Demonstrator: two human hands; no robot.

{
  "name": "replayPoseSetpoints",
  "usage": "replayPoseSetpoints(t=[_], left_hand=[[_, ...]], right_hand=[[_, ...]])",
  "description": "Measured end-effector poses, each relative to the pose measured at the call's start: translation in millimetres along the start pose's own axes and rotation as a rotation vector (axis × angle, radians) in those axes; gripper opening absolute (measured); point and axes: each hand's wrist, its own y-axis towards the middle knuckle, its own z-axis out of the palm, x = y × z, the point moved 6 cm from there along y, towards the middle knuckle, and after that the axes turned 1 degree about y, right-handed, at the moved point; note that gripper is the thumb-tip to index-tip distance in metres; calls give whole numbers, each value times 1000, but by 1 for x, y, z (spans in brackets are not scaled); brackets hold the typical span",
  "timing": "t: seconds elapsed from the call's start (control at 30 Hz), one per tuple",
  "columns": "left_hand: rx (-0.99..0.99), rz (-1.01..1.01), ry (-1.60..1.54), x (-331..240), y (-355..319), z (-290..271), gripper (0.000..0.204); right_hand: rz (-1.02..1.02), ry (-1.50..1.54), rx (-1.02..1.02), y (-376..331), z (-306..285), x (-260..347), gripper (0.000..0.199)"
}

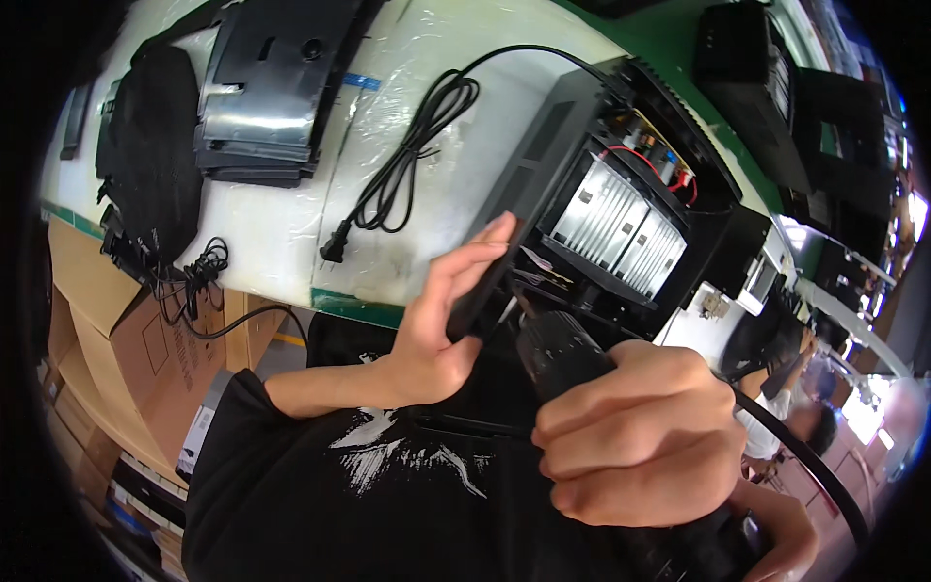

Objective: Assembling the housing and internal components of an electronic unit using an electric screwdriver on a production line.

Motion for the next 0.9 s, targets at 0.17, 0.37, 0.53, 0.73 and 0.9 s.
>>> replayPoseSetpoints(t=[0.17, 0.37, 0.53, 0.73, 0.9], left_hand=[[-6, 18, 43, -6, 2, -2, 76], [-10, 34, 5, -4, 2, -3, 79], [32, 35, 61, -5, 2, -1, 81], [32, 46, -46, -4, 2, 4, 82], [84, 11, -33, 1, 1, 4, 73]], right_hand=[[0, -3, -69, 4, 7, -3, 9], [-57, -89, -201, 2, 6, -1, 12], [63, -107, -107, 3, 0, 2, 13], [97, -119, -56, 0, -9, 9, 12], [232, -254, -1, 4, -8, 10, 25]])
